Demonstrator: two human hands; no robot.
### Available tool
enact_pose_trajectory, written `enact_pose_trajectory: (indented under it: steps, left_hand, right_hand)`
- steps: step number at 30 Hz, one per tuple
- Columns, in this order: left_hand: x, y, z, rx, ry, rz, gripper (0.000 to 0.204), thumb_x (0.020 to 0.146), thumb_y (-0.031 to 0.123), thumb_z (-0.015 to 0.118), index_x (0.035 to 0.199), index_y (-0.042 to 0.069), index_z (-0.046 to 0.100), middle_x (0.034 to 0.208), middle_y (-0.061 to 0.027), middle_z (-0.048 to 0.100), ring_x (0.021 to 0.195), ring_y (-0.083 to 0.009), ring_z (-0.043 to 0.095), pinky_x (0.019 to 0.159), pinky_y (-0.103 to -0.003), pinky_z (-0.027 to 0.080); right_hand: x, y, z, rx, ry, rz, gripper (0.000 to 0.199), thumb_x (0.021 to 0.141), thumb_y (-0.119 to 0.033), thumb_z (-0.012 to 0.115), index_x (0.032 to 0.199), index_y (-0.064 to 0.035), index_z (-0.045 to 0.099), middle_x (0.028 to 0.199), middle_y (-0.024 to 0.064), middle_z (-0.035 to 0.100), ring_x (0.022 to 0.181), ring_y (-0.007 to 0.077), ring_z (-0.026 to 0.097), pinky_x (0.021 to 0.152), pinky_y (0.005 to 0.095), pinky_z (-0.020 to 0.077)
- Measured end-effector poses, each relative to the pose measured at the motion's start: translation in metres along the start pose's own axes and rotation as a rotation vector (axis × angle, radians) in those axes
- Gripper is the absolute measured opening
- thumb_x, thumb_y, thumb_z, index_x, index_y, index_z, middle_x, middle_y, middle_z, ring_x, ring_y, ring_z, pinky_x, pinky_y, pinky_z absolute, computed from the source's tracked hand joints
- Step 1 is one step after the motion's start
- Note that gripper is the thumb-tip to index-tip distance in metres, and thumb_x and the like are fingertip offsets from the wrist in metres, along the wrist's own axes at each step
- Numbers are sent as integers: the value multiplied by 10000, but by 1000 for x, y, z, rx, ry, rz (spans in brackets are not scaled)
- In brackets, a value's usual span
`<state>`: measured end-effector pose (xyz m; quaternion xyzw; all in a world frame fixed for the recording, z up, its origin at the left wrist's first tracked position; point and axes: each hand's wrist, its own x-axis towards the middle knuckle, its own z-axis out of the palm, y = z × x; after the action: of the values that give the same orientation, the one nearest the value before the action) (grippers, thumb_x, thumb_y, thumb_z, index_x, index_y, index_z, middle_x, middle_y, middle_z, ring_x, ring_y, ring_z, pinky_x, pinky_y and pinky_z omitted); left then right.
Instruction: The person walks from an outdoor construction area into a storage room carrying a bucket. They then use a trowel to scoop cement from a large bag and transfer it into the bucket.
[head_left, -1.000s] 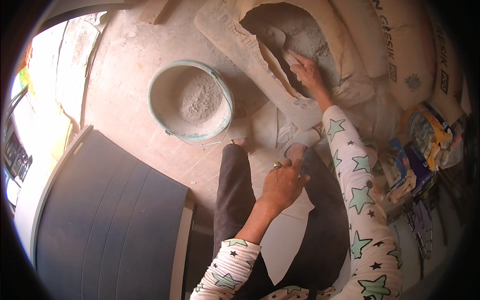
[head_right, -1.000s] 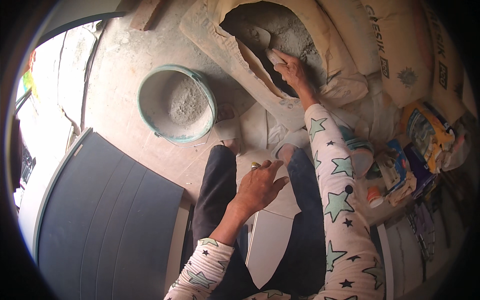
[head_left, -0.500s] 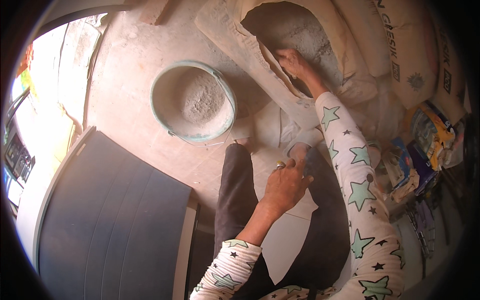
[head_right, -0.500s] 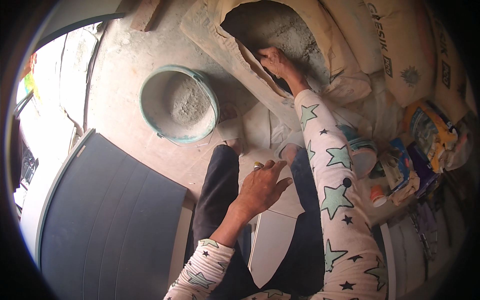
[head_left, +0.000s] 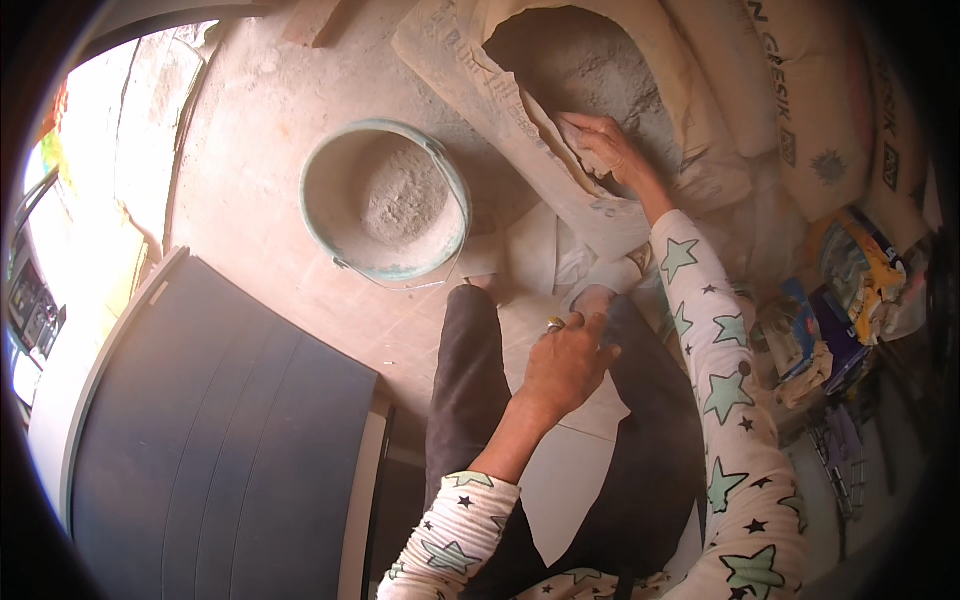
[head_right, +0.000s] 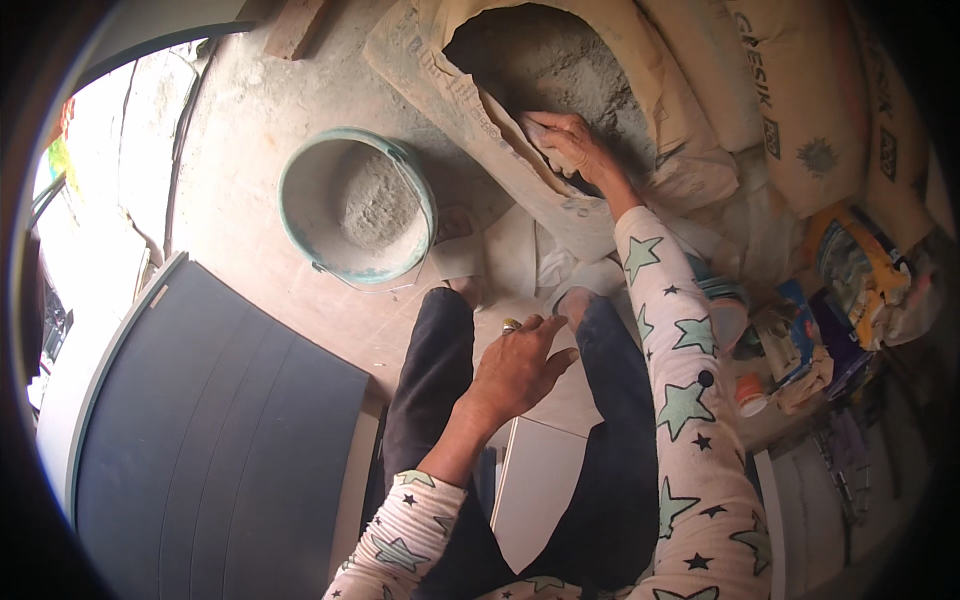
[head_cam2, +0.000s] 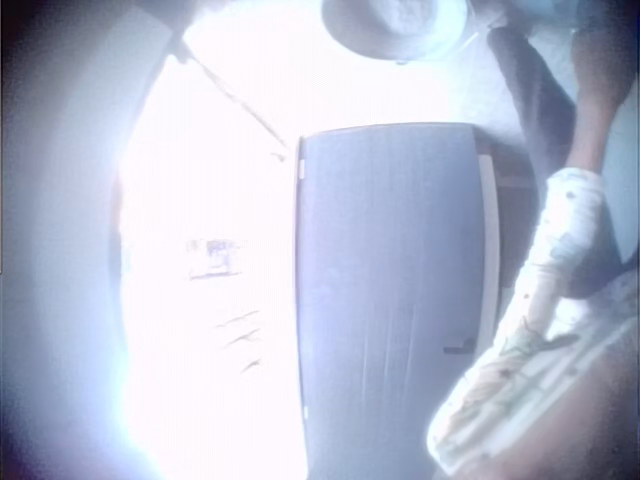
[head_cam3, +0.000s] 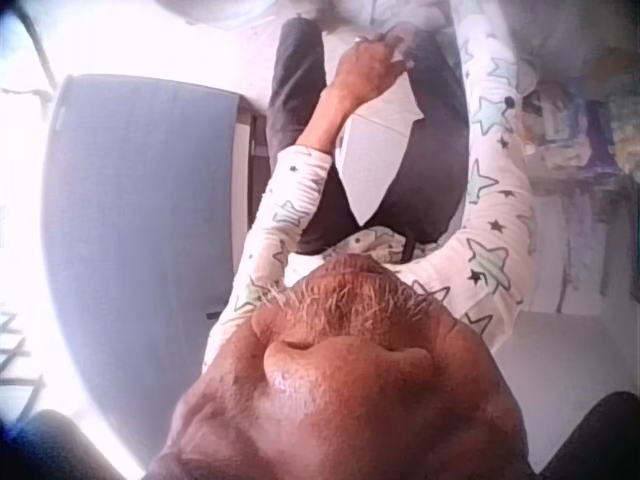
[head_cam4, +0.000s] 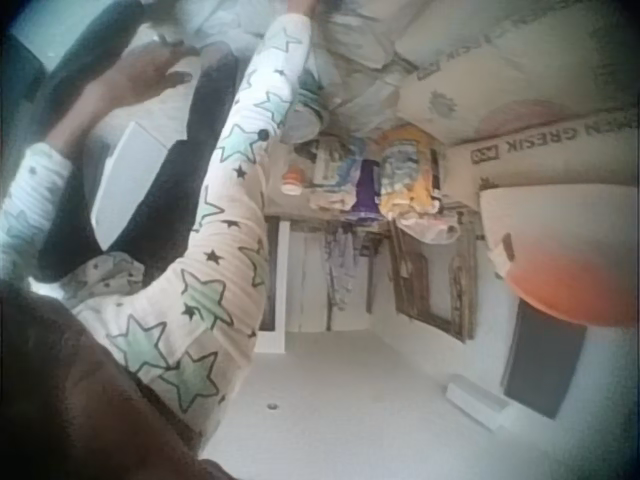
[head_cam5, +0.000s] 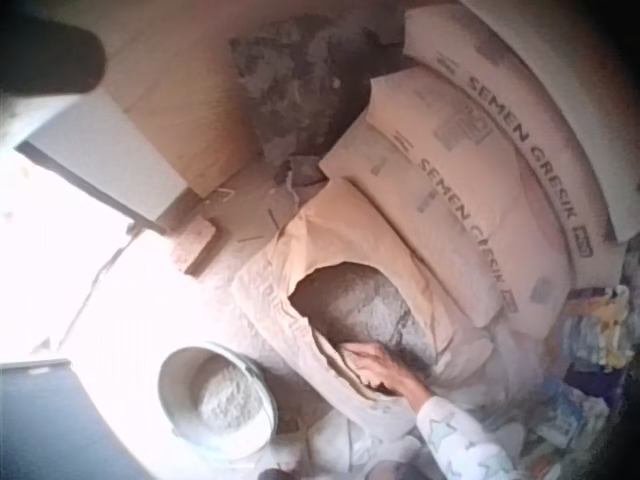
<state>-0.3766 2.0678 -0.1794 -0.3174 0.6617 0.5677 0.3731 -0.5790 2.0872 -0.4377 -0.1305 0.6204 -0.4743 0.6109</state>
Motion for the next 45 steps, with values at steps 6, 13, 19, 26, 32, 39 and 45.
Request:
enact_pose_trajectory:
  steps: [6, 13, 19, 26, 32, 39, 45]
  left_hand:
    - [12, -12, -6, -38, -6, -19, 459, 935, 327, 646, 1295, 57, 554, 1139, -190, 634, 1031, -425, 621, 903, -488, 499]
    - [14, -25, -14, -48, 5, -17, 453, 930, 327, 650, 1281, 55, 560, 1077, -195, 649, 1002, -422, 627, 897, -492, 492]
    - [26, -38, -19, -61, -11, -22, 449, 927, 330, 648, 1260, 42, 558, 1044, -205, 648, 988, -420, 627, 884, -490, 494]
    - [35, -62, -28, -98, -11, -24, 401, 932, 323, 634, 1182, 18, 559, 1025, -204, 649, 950, -404, 647, 844, -490, 507]
    - [39, -61, -37, -58, -33, -64, 412, 931, 332, 628, 1180, 14, 546, 1007, -192, 658, 954, -385, 660, 835, -483, 518]
    - [35, -56, -33, -38, -3, -57, 404, 922, 316, 635, 1178, 16, 550, 1020, -198, 659, 950, -385, 661, 836, -483, 519]
    - [42, -52, -11, -9, 15, 37, 310, 888, 287, 662, 1041, 20, 629, 924, -202, 681, 908, -396, 665, 808, -481, 521]
  right_hand:
    - [-20, 0, -27, -33, 21, 187, 536, 882, -145, 494, 1405, -47, 562, 888, 35, 642, 702, 94, 552, 587, 248, 476]
    - [-36, -11, -27, -16, 232, 230, 550, 867, -75, 481, 1410, -77, 566, 875, 51, 636, 623, 90, 518, 532, 235, 439]
    - [-37, -15, -28, 2, 255, 191, 534, 854, -89, 516, 1381, -89, 599, 919, 51, 682, 606, 79, 541, 521, 227, 448]
    - [-33, -54, 23, -62, 124, 193, 545, 842, -99, 547, 1385, -62, 587, 1001, 39, 687, 642, 60, 532, 556, 218, 463]
    - [-29, -83, 78, -111, -95, 163, 591, 790, -137, 579, 1372, -31, 586, 1146, 81, 683, 814, 102, 605, 707, 231, 513]
    - [-14, -77, 160, -441, -139, -149, 549, 784, -122, 565, 1324, -30, 601, 1176, 251, 668, 980, 373, 690, 848, 387, 552]
    - [-7, -68, 205, -1180, -129, -389, 645, 806, -6, 614, 1423, -160, 508, 966, 83, 609, 819, 261, 650, 679, 397, 556]
